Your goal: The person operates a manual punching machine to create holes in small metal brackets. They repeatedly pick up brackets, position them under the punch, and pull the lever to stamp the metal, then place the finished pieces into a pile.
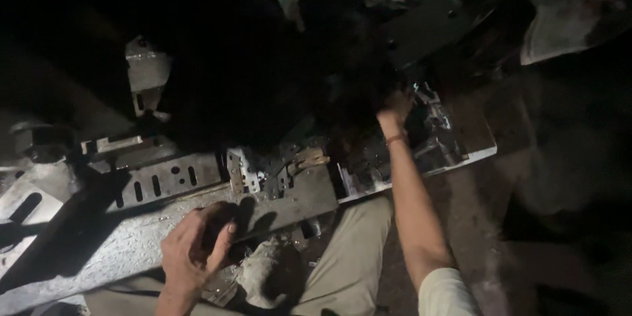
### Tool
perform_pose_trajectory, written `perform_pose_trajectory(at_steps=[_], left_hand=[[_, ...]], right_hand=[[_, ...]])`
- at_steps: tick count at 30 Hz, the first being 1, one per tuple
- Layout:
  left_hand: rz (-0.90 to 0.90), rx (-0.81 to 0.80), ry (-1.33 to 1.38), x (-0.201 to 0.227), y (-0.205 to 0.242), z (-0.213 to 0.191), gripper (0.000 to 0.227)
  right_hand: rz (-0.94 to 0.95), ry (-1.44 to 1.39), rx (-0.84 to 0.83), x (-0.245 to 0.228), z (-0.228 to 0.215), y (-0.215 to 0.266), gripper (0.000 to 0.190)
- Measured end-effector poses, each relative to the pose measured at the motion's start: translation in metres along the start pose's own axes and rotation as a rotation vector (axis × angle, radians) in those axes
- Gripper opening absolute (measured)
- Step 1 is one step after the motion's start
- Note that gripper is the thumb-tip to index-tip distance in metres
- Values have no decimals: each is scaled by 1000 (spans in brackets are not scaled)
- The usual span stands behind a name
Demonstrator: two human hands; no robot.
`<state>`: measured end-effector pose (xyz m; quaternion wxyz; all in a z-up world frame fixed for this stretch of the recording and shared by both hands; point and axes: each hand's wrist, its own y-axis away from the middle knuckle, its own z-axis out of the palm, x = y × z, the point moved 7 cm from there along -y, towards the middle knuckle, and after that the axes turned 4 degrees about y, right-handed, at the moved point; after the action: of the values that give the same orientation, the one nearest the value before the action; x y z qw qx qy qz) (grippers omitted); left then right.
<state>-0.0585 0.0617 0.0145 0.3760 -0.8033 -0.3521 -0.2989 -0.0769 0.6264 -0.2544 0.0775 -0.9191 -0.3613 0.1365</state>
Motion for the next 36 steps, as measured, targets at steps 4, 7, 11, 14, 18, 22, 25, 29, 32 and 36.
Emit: perform_pose_trajectory(at_steps=[4,7,11,14,18,22,25,29,32,36], left_hand=[[-33,5,16,-6,3,2,35],[-83,-17,-26,-21,8,8,36],[-52,-30,-23,-24,9,11,39],[-39,-12,-61,-21,12,8,39],[-58,-34,-38,-33,13,15,41],[-51,-30,-24,-34,17,14,45],[-118,-68,-54,-38,14,17,46],[-80,-108,-84,-32,9,17,45],[-92,-91,-89,-28,7,16,42],[-92,-101,-85,-23,3,13,40]], right_hand=[[116,88,41,-39,2,1,88],[167,15,-41,-47,6,7,101],[-46,27,-7,-48,1,10,94],[-28,-67,40,-44,4,3,90],[-24,-124,71,-50,9,-11,71],[-102,-236,223,-57,-2,-18,48],[-172,96,-4,-68,16,-22,42],[-282,525,318,-87,1,-19,46],[-300,600,289,-89,1,-17,49],[-319,299,9,-90,10,-18,37]])
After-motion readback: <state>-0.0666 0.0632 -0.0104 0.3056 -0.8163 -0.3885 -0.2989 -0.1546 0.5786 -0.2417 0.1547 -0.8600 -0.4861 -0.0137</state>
